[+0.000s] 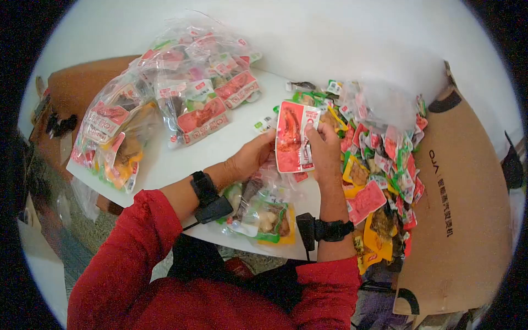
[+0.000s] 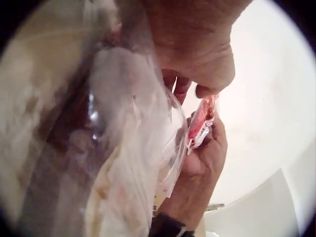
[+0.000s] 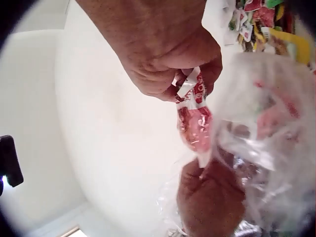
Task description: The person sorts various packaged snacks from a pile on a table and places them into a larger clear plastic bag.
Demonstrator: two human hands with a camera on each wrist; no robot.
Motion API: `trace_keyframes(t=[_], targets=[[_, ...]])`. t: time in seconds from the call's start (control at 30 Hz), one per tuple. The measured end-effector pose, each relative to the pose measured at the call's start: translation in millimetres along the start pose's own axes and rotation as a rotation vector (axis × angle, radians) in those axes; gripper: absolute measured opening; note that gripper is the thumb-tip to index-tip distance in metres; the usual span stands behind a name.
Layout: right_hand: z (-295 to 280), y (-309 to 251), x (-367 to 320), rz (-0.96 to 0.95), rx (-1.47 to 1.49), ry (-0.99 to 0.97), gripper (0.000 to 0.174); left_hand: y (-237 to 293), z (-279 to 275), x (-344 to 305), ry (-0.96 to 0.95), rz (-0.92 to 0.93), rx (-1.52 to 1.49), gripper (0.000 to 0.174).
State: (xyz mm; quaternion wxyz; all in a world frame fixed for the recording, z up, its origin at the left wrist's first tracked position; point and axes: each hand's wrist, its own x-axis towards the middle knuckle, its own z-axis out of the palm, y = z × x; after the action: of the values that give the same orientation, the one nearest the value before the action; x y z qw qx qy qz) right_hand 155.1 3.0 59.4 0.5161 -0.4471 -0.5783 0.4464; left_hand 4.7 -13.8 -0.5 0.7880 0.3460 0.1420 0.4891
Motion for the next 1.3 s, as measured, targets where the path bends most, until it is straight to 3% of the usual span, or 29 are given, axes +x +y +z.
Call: trace_keyframes(t=[0.03,0.07,0.13,0.27,0.33,0.43,0.47,0.53,0.67,0.73,0.83,0.97,1.03,1.1,1.13,1.2,1.3], targets=[[-7.9,15.1,-1.8,-0.066,-0.049,-0.003,0.018,-2.1,-9.8,2.7,-0.149,-0.004,-0.017,0.045],[-11.9,24.3,-4.4,-0.063,-0.043,0.005,0.018,-7.0,-12.8,3.3,-0.149,-0.014,-0.013,0.045],[-9.6,30.9,-11.1,-0.047,0.103,0.005,0.017,-6.2,-4.5,0.0,-0.048,-0.022,0.389,0.043],[-15.3,36.7,-12.9,0.047,0.298,-0.137,0.012,-19.0,-11.7,4.1,-0.095,0.116,0.394,0.041],[-14.2,43.2,-13.3,-0.030,0.216,-0.184,0.013,-15.7,-16.6,4.4,0.067,-0.007,0.513,0.036],[-11.5,58.7,-12.7,-0.101,0.183,-0.241,0.019,-9.9,-8.3,-2.1,0.148,0.012,0.617,0.034],[-9.5,64.4,-12.2,-0.093,0.230,-0.254,0.023,-11.8,-5.9,-1.2,0.160,0.003,0.630,0.034],[-4.8,68.7,-12.9,-0.143,0.259,-0.251,0.024,-18.3,-1.7,1.2,0.153,0.162,0.435,0.033],[-1.3,78.5,-8.9,-0.224,0.239,-0.227,0.021,-12.7,-0.2,1.4,0.242,0.144,0.528,0.032],[-1.8,81.1,-7.9,-0.234,0.225,-0.221,0.021,-8.2,-6.9,-2.2,0.230,0.033,0.681,0.030],[-2.5,82.3,-7.9,-0.289,0.186,-0.234,0.022,-13.0,-13.2,0.8,0.212,0.088,0.550,0.032],[-0.6,79.4,-10.0,-0.215,0.283,-0.247,0.023,-13.2,-6.0,1.3,0.291,0.150,0.427,0.027],[1.7,77.2,-10.1,-0.212,0.346,-0.231,0.023,-11.0,-13.9,0.5,0.266,0.137,0.549,0.028],[0.0,74.3,-10.1,-0.098,0.359,-0.044,0.022,-11.0,-17.3,2.8,0.294,0.133,0.512,0.029],[-2.2,77.0,-8.7,-0.095,0.364,-0.042,0.022,-11.6,-17.2,3.3,0.319,0.126,0.475,0.029],[-8.5,84.2,-4.9,0.102,0.507,-0.114,0.021,-11.5,-10.1,1.4,0.303,0.156,0.472,0.029],[-9.2,79.1,-5.0,0.014,0.493,-0.095,0.021,-5.5,5.2,-1.8,0.298,0.173,0.452,0.028]])
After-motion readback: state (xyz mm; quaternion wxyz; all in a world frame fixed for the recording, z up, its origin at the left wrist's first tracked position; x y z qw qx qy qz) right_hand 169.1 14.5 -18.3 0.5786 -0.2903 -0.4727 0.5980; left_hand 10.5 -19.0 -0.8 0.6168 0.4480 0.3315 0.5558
